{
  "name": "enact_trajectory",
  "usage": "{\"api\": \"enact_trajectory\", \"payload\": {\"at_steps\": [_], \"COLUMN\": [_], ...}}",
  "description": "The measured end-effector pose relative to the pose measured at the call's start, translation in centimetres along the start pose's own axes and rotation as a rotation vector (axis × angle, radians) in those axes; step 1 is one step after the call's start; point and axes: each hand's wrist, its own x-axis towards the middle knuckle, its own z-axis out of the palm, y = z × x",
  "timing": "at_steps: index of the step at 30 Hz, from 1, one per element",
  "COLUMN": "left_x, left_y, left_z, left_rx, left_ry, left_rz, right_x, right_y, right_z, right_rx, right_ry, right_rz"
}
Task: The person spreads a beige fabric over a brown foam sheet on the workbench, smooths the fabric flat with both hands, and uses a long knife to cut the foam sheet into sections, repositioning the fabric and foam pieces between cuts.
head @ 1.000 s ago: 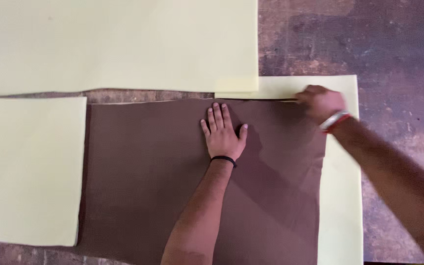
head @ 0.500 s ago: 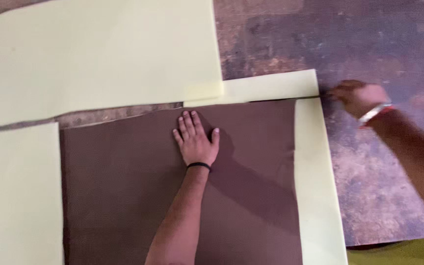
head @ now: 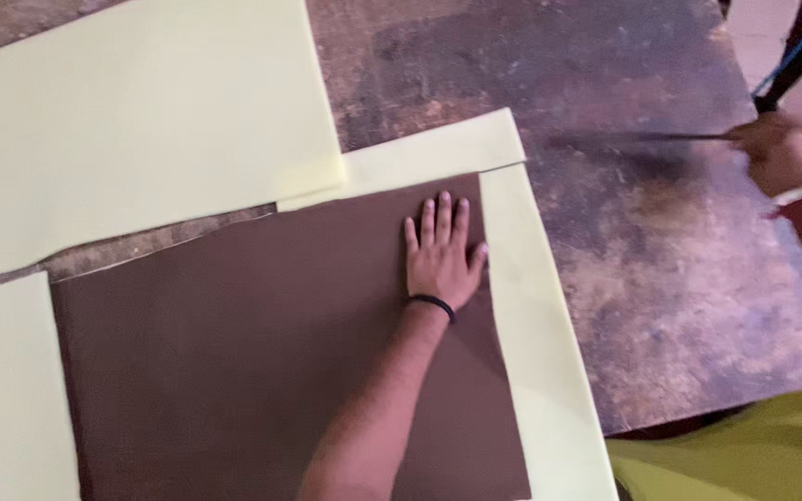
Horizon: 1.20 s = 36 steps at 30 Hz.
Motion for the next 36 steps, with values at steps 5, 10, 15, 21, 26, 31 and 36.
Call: {"api": "enact_trajectory", "payload": {"at_steps": [5,10,15,21,26,31,36], "left_x": [2.8,3.0,2.8,2.5,2.2,1.9,1.5], "left_y": [-0.6,-0.7,-0.9,-0.5,-0.3,0.0,0.3], "left_z": [1.0,1.8,2.1,2.3,2.5,3.0,2.8], "left_rx": [0.018,-0.041,-0.030,-0.018,-0.020,-0.010,0.003], "left_ry": [0.082,0.176,0.164,0.196,0.217,0.214,0.210], "left_rz": [0.065,0.049,0.041,0.061,0.069,0.066,0.074], "right_x": [-7.1,-16.7,-17.4,-16.8,-14.8,-16.2,-19.8], "right_y": [-4.7,-23.8,-31.7,-32.7,-33.3,-33.8,-34.3], "right_z": [2.0,-4.0,-10.0,-10.3,-9.4,-9.8,-10.5], "right_rx": [0.384,1.109,1.173,1.024,0.945,0.927,0.994], "right_ry": [-0.022,0.387,0.253,0.270,0.309,0.225,0.187], "right_rz": [0.146,0.202,0.285,0.304,0.303,0.319,0.349]}}
